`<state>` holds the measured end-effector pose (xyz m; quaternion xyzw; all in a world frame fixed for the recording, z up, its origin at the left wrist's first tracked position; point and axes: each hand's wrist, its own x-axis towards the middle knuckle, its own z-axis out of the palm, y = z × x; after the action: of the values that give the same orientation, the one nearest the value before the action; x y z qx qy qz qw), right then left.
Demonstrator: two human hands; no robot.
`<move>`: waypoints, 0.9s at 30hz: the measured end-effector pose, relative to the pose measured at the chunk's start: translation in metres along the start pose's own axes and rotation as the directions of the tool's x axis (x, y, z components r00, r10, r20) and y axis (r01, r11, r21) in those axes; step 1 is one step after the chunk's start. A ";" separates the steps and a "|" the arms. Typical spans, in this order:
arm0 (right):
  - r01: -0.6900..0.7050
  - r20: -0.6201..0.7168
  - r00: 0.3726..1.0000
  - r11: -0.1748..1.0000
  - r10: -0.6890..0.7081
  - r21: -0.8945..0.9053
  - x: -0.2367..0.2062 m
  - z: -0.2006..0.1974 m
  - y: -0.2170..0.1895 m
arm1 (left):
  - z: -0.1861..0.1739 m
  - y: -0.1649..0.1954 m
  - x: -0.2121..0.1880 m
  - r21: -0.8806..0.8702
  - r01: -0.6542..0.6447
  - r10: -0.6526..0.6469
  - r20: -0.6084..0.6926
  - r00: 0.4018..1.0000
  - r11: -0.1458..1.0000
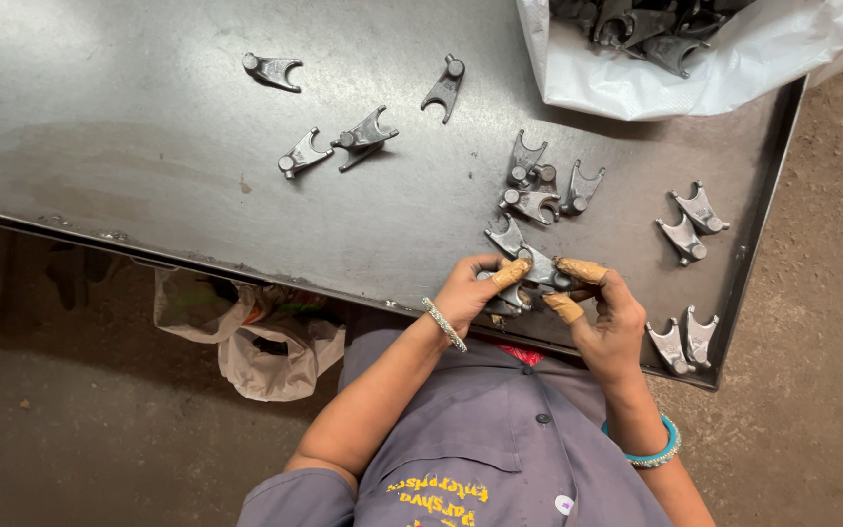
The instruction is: The person picks up cast metal yoke parts one at a time from a metal table, turns and looks over each casting in both hands, and sets it back on the table in a group, occasionally tossing pieces into a large bag of parts at the edge of the table.
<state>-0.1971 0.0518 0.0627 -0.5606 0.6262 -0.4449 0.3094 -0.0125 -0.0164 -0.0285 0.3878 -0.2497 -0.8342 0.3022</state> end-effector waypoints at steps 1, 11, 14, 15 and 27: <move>-0.021 0.009 1.000 1.000 0.021 -0.015 -0.001 -0.001 0.003 | 0.001 0.001 -0.001 0.052 -0.047 0.047 0.010 0.999 0.998; -0.165 0.060 0.986 0.974 0.157 0.154 -0.007 -0.003 0.019 | 0.008 0.023 -0.018 0.068 0.155 -0.164 0.146 0.976 0.986; -0.152 0.126 0.983 0.980 0.136 0.131 -0.002 0.001 0.010 | 0.003 0.032 -0.031 0.023 0.176 -0.177 0.138 0.975 0.984; -0.090 0.127 0.989 0.994 0.081 0.064 0.001 0.004 0.006 | 0.000 0.036 -0.037 0.011 0.178 -0.178 0.129 0.976 0.984; 0.018 0.042 0.999 0.888 0.001 -0.459 0.028 0.060 -0.033 | -0.135 0.113 -0.204 0.278 0.144 -0.008 -0.438 0.899 0.950</move>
<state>-0.1348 0.0124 0.0704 -0.6296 0.7046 -0.2740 0.1790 0.2358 0.0231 0.0688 0.6139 -0.2860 -0.6906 0.2537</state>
